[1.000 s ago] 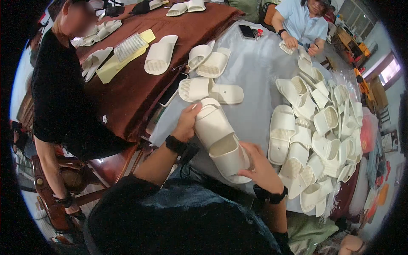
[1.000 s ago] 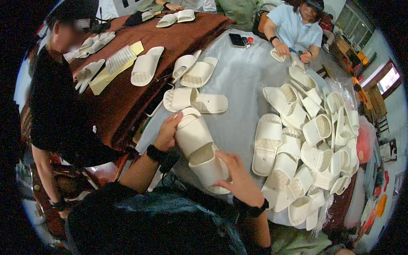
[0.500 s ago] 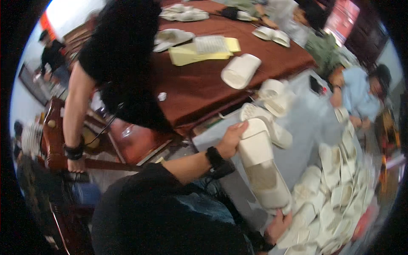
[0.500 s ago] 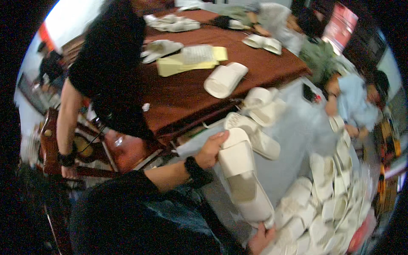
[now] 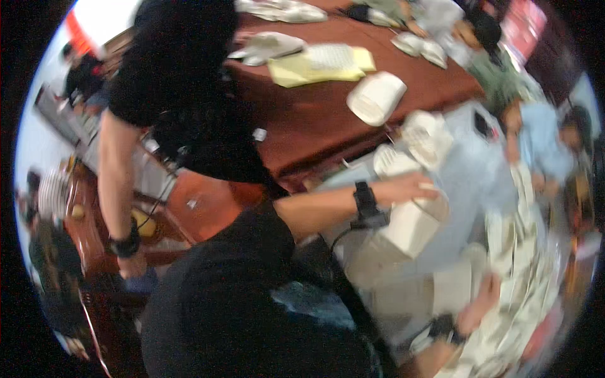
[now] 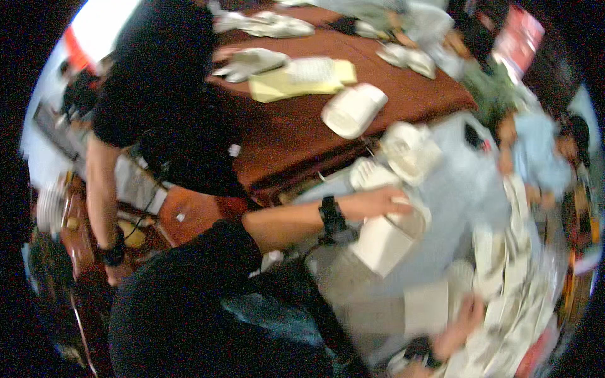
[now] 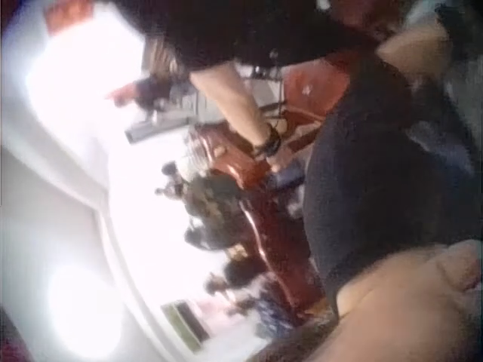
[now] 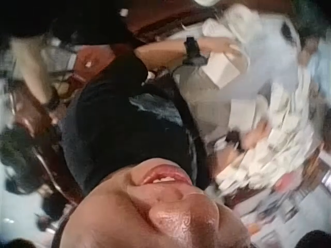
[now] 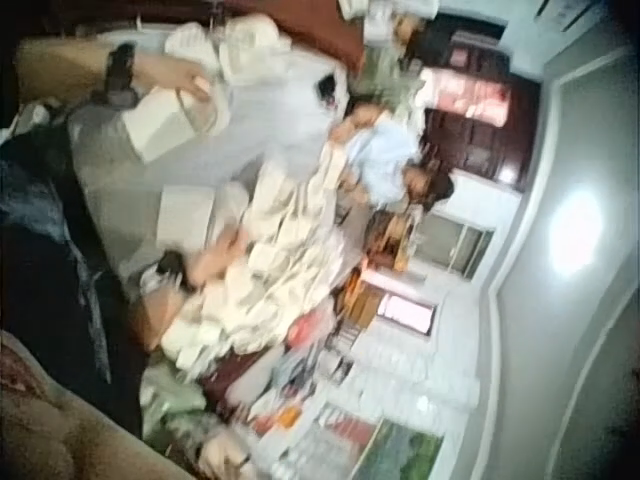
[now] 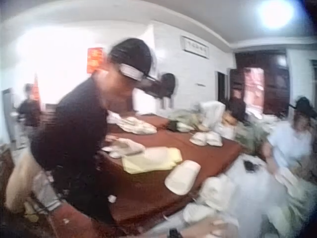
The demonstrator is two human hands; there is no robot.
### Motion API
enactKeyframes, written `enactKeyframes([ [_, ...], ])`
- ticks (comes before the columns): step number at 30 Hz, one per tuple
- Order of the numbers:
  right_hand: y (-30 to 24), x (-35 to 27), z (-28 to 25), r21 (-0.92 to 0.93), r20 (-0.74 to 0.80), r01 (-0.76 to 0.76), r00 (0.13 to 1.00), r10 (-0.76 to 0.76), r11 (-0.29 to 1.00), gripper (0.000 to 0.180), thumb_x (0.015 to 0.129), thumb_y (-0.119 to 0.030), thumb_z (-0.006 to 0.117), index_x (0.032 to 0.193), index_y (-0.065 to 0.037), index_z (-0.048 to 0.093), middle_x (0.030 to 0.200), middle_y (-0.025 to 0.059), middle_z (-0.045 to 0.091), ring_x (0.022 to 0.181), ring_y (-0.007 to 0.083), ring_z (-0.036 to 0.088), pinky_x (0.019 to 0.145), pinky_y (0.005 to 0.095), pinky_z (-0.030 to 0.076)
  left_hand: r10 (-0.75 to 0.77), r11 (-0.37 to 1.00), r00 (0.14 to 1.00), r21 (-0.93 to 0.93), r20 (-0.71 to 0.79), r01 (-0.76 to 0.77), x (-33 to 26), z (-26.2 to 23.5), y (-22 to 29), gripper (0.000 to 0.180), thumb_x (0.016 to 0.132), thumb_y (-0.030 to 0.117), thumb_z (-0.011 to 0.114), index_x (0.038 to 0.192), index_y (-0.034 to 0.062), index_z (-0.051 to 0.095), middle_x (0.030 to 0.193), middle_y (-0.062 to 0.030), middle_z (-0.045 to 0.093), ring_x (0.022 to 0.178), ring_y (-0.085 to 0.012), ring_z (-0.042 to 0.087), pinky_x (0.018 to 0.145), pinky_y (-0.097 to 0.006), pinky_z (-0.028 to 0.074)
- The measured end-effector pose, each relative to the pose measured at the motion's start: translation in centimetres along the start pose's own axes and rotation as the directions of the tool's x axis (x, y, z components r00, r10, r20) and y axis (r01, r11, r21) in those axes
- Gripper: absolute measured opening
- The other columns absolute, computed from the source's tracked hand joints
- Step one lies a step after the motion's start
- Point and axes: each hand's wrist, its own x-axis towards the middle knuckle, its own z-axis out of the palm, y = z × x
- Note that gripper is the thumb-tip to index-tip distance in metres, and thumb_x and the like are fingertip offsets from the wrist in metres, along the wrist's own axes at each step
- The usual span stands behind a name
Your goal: Inspecting and packaging white slippers into a plastic bag.
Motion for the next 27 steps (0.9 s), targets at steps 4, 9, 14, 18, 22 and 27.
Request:
enactKeyframes([
  [4, 3.3, 4.1, 3.2, -0.577, 0.222, 0.345, 0.939, -0.264, 0.741, 0.048, 0.088, -0.009, 0.066, 0.134, -0.003, 0.051, 0.127, 0.0187, 0.057, 0.117, 0.0329, 0.054, 0.101, 0.0392, 0.041, 0.039, 0.976, 0.987, 0.205, 0.158, -0.072, 3.7, 1.9, -2.1, 0.039, 0.092, 0.026, 0.061, 0.123, 0.0022, 0.057, 0.108, -0.019, 0.064, 0.108, -0.0305, 0.059, 0.093, -0.04, 0.046],
  [9, 1.1, -1.5, 2.0, -0.573, 0.167, 0.107, 0.986, -0.012, 0.813, 0.052, 0.084, -0.008, 0.068, 0.132, -0.003, 0.052, 0.132, 0.0203, 0.053, 0.123, 0.0358, 0.05, 0.105, 0.0398, 0.037, 0.373, 0.533, 0.925, 0.797, 0.079, -0.283, 0.3, 2.3, -1.6, 0.048, 0.081, 0.018, 0.072, 0.126, 0.0064, 0.058, 0.118, -0.0182, 0.058, 0.115, -0.0362, 0.05, 0.101, -0.043, 0.039],
  [14, 1.3, -6.4, 2.5, -0.488, 0.223, 0.081, 0.974, 0.035, 0.869, 0.062, 0.083, -0.006, 0.068, 0.14, -0.007, 0.045, 0.14, 0.0233, 0.045, 0.132, 0.0379, 0.042, 0.107, 0.0407, 0.037, 0.159, 0.608, 0.934, 0.714, 0.32, -0.348, -2.9, 3.3, -1.1, 0.052, 0.079, 0.016, 0.073, 0.128, 0.0092, 0.058, 0.122, -0.0197, 0.054, 0.114, -0.0387, 0.049, 0.1, -0.045, 0.039],
  [18, 3.2, -6.5, 4.6, -0.587, 0.24, 0.166, 0.97, -0.026, 0.792, 0.059, 0.084, 0.001, 0.062, 0.139, -0.016, 0.049, 0.141, 0.0324, 0.038, 0.131, 0.046, 0.041, 0.106, 0.0434, 0.039, 0.313, 0.444, 0.877, 0.76, 0.365, -0.475, -2.8, 4.8, -3.6, 0.06, 0.073, 0.013, 0.077, 0.13, 0.0124, 0.058, 0.124, -0.019, 0.052, 0.114, -0.0394, 0.05, 0.099, -0.045, 0.04],
  [22, 5.8, -5.8, 4.8, -0.591, 0.192, 0.217, 0.973, -0.126, 0.777, 0.051, 0.085, 0.001, 0.054, 0.134, -0.016, 0.055, 0.135, 0.0375, 0.041, 0.126, 0.0477, 0.045, 0.105, 0.0421, 0.04, 0.269, 0.403, 0.913, 0.825, 0.306, -0.396, -1.1, 5.0, -4.3, 0.07, 0.063, 0.01, 0.079, 0.13, 0.0157, 0.058, 0.123, -0.0199, 0.054, 0.114, -0.0402, 0.051, 0.097, -0.044, 0.043],
  [27, 6.5, -6.6, 3.8, -0.568, 0.16, 0.138, 0.986, -0.056, 0.811, 0.053, 0.085, 0.003, 0.047, 0.134, -0.017, 0.055, 0.132, 0.0335, 0.047, 0.122, 0.0454, 0.049, 0.103, 0.0411, 0.042, 0.348, 0.283, 0.896, 0.88, 0.276, -0.381, 0.9, 5.7, -5.2, 0.075, 0.062, 0.005, 0.078, 0.132, 0.0173, 0.056, 0.118, -0.021, 0.057, 0.109, -0.041, 0.054, 0.093, -0.046, 0.046],
])
